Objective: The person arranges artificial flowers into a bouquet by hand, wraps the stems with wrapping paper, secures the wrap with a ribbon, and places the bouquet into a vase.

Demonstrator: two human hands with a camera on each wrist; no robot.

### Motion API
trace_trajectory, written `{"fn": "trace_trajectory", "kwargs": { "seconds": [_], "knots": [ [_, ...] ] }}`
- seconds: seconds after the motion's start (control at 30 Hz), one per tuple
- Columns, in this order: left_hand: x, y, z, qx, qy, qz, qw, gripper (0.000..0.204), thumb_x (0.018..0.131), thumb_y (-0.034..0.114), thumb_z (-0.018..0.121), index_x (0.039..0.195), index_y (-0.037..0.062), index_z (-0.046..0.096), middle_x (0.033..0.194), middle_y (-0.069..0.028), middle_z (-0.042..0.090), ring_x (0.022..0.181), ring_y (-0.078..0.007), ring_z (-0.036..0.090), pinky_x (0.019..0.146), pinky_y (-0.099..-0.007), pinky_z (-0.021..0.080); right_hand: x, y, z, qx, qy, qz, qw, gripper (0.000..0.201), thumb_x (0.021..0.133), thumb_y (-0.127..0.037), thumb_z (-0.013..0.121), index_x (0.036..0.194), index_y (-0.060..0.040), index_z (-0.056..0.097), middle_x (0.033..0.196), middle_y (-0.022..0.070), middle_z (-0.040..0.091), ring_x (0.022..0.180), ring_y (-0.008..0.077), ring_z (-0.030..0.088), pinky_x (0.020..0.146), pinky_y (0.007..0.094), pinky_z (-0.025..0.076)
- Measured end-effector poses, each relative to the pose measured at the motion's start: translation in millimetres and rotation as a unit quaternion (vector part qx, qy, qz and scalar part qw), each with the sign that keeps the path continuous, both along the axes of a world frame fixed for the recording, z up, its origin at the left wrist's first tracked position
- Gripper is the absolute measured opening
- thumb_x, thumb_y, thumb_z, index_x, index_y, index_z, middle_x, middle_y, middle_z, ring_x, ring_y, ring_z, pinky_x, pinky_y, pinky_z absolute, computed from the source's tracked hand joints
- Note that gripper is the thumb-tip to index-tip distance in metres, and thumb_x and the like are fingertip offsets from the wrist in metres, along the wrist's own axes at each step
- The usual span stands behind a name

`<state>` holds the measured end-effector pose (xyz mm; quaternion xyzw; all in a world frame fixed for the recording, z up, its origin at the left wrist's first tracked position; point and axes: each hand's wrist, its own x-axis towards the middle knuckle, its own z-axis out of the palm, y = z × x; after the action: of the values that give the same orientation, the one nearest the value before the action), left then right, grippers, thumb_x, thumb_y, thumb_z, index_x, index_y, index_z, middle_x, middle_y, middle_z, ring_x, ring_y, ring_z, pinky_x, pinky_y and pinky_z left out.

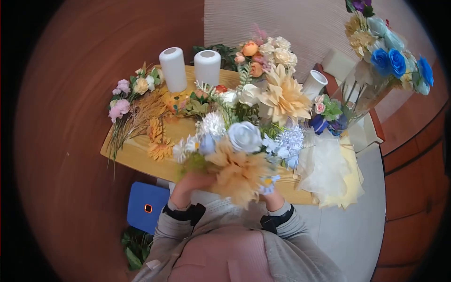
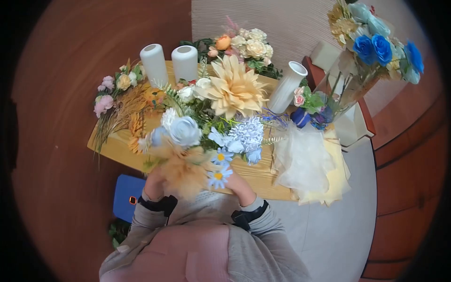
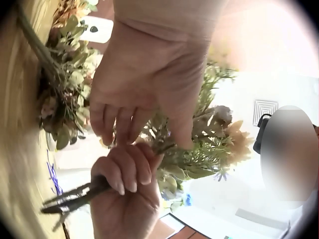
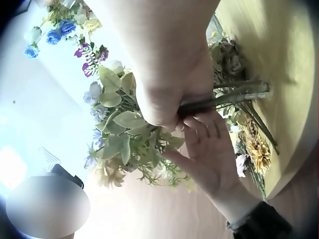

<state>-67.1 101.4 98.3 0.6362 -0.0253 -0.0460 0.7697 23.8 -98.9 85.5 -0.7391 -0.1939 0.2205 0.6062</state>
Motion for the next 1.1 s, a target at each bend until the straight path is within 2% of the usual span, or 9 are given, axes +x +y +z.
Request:
{"fn": "trace_trajectory", "kwargs": {
  "seconds": [0.03,0.1,0.33,0.53,0.6,0.63,0.73,0.8,1.1],
  "knots": [
    [53.0,-8.4,-45.9,-0.001,0.0,0.008,1.0,0.044,0.083,0.028,0.061,0.12,0.0082,0.052,0.12,-0.0095,0.054,0.107,-0.0178,0.052,0.089,-0.032,0.042,-2.8,1.3,-3.2,0.004,-0.011,0.002,1.0,0.027,0.078,-0.015,0.064,0.101,-0.0039,0.059,0.095,0.009,0.061,0.086,0.0221,0.058,0.077,0.0336,0.045],
    [36.0,22.8,-195.1,-0.502,0.063,-0.086,0.858,0.043,0.092,0.034,0.04,0.117,0.0006,0.05,0.12,-0.0188,0.049,0.102,-0.0282,0.05,0.093,-0.04,0.041,-17.7,-2.9,-14.4,0.014,-0.033,0.007,0.999,0.026,0.078,-0.015,0.064,0.101,-0.0037,0.059,0.095,0.0092,0.061,0.086,0.0224,0.058,0.077,0.0337,0.045],
    [11.9,8.8,-118.6,-0.505,0.124,-0.03,0.854,0.044,0.094,0.035,0.037,0.125,0.0035,0.04,0.123,-0.0155,0.045,0.102,-0.0293,0.049,0.094,-0.0424,0.04,-18.1,-4.6,-32.7,0.062,-0.098,0.06,0.991,0.026,0.079,-0.016,0.063,0.1,-0.0031,0.059,0.095,0.0098,0.061,0.086,0.0233,0.058,0.077,0.0338,0.045],
    [11.7,-4.1,-117.4,-0.081,-0.16,0.162,0.97,0.033,0.089,0.021,0.052,0.115,0.0026,0.043,0.102,-0.0086,0.052,0.097,-0.0178,0.052,0.085,-0.0318,0.045,-19.6,3.0,-34.9,0.104,-0.138,0.071,0.982,0.025,0.079,-0.017,0.062,0.1,-0.0027,0.059,0.095,0.0103,0.062,0.086,0.024,0.059,0.077,0.0339,0.045],
    [8.0,9.5,-123.0,-0.336,-0.111,0.037,0.935,0.032,0.089,0.02,0.051,0.115,0.0034,0.043,0.101,-0.0086,0.053,0.097,-0.0183,0.052,0.085,-0.0323,0.045,-27.1,2.8,-11.5,0.074,-0.106,0.079,0.988,0.023,0.081,-0.015,0.059,0.1,-0.0019,0.059,0.093,0.0128,0.061,0.088,0.0232,0.058,0.077,0.0336,0.045],
    [6.2,14.1,-125.5,-0.565,-0.053,-0.096,0.818,0.031,0.089,0.019,0.05,0.116,0.0041,0.044,0.101,-0.0086,0.054,0.097,-0.0189,0.053,0.085,-0.0329,0.045,-24.3,0.9,-19.5,0.076,-0.105,0.083,0.988,0.023,0.081,-0.015,0.059,0.1,-0.0019,0.059,0.093,0.0128,0.061,0.088,0.0232,0.058,0.077,0.0336,0.045],
    [2.2,13.4,-121.3,-0.517,-0.086,-0.068,0.849,0.031,0.091,0.018,0.048,0.118,0.0041,0.043,0.106,-0.009,0.053,0.101,-0.0197,0.051,0.087,-0.0324,0.044,-18.6,-1.6,-32.9,0.007,-0.035,0.122,0.992,0.023,0.083,-0.012,0.054,0.104,-0.0019,0.056,0.095,0.0144,0.059,0.093,0.0242,0.056,0.079,0.0328,0.045],
    [-1.3,8.5,-109.7,-0.467,-0.115,-0.045,0.875,0.032,0.092,0.018,0.046,0.12,0.0041,0.043,0.111,-0.0095,0.051,0.104,-0.0204,0.05,0.088,-0.0319,0.043,-17.9,1.4,-27.9,0.022,-0.286,0.155,0.945,0.022,0.085,-0.008,0.05,0.106,-0.0019,0.055,0.098,0.0147,0.059,0.097,0.0266,0.055,0.083,0.033,0.043],
    [4.7,-16.6,-84.2,-0.225,-0.146,-0.017,0.963,0.033,0.092,0.018,0.045,0.122,0.0035,0.044,0.117,-0.0107,0.051,0.108,-0.022,0.05,0.089,-0.0316,0.043,-11.7,16.3,-36.3,0.053,-0.185,0.12,0.974,0.03,0.087,-0.007,0.047,0.116,-0.0013,0.049,0.112,0.016,0.054,0.106,0.0302,0.05,0.092,0.0343,0.038]
  ]
}}
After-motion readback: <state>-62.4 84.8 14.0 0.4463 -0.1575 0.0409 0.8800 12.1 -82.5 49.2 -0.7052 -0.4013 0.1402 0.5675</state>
